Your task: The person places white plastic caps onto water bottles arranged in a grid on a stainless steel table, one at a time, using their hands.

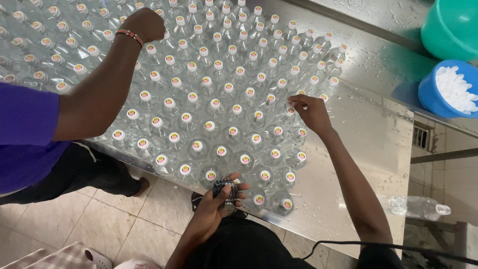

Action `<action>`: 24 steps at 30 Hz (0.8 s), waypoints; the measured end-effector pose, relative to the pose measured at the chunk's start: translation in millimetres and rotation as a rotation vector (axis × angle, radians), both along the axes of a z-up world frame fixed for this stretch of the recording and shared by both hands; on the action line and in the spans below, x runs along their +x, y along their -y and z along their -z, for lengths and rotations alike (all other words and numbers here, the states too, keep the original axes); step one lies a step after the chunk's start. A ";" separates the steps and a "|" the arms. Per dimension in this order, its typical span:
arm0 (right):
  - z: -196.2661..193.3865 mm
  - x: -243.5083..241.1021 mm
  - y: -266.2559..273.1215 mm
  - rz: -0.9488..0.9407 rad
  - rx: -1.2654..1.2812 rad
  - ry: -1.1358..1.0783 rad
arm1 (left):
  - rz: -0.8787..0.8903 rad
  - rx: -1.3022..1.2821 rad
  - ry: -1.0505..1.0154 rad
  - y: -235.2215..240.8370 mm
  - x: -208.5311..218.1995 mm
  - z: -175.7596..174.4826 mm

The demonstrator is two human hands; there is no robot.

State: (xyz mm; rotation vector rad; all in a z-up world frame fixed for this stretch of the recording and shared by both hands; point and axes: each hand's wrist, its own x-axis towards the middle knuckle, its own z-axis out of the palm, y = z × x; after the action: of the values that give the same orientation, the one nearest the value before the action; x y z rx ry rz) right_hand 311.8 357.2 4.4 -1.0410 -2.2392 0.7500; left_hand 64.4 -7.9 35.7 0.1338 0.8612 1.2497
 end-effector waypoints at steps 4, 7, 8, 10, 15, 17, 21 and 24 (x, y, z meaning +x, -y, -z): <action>-18.5 3.4 13.2 0.013 -0.083 0.067 | 0.002 -0.032 -0.019 0.1 -4.6 -1.3; -35.7 1.6 25.3 -0.026 -0.136 0.136 | -0.018 0.001 0.007 0.2 -4.5 6.0; -33.7 2.7 25.9 0.017 -0.149 0.206 | -0.001 -0.003 0.005 -0.5 -5.1 3.0; -25.8 4.5 24.9 0.060 -0.163 0.275 | 0.017 -0.008 0.003 -1.6 -5.1 0.8; -16.4 -0.2 26.5 0.069 -0.190 0.332 | 0.044 0.026 -0.004 -3.7 -6.1 -0.2; -13.7 -2.9 24.4 0.076 -0.182 0.369 | 0.040 0.020 -0.002 -2.2 -9.6 0.3; -24.2 -7.7 24.4 0.061 -0.193 0.480 | 0.015 0.016 0.019 0.3 -12.4 11.0; -47.0 -17.8 46.5 0.080 -0.041 0.539 | 0.040 0.001 -0.020 -0.7 -15.7 -5.6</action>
State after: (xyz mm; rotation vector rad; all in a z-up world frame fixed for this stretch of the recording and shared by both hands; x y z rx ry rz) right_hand 294.0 310.7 51.4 -1.4820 -2.6087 0.5236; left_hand 48.8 -7.2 41.2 0.1632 0.8712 1.2133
